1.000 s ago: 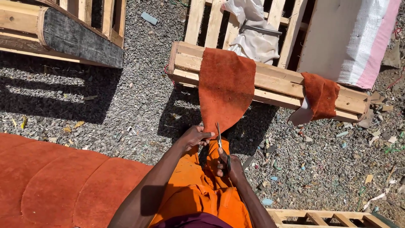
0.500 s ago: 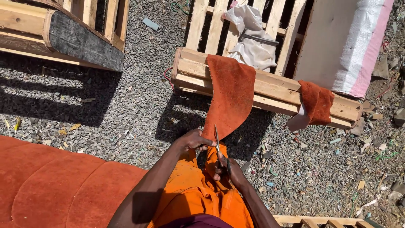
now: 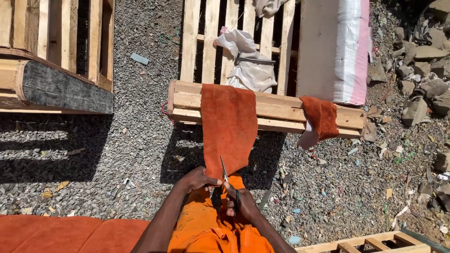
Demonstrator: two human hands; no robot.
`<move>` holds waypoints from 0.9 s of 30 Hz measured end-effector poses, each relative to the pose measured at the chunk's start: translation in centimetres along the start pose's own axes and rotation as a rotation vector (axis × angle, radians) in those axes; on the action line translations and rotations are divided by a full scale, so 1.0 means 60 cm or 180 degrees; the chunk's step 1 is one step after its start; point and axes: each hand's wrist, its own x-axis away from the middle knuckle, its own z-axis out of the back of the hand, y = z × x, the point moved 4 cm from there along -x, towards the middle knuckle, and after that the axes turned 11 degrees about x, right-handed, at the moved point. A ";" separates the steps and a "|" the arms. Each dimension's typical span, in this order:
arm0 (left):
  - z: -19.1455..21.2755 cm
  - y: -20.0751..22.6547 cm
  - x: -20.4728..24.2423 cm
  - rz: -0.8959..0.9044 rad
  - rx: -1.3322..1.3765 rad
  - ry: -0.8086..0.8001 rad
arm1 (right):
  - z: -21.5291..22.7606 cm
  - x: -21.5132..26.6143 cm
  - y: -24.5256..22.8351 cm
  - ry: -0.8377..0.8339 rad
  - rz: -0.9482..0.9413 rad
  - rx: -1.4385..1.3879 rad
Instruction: Cutting a piece of orange fabric with scissors on top of a wooden pallet in an outdoor workshop.
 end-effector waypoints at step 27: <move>0.063 0.009 -0.121 -0.1130 0.0723 0.0432 | -0.015 0.027 -0.139 0.0422 0.0233 -0.0437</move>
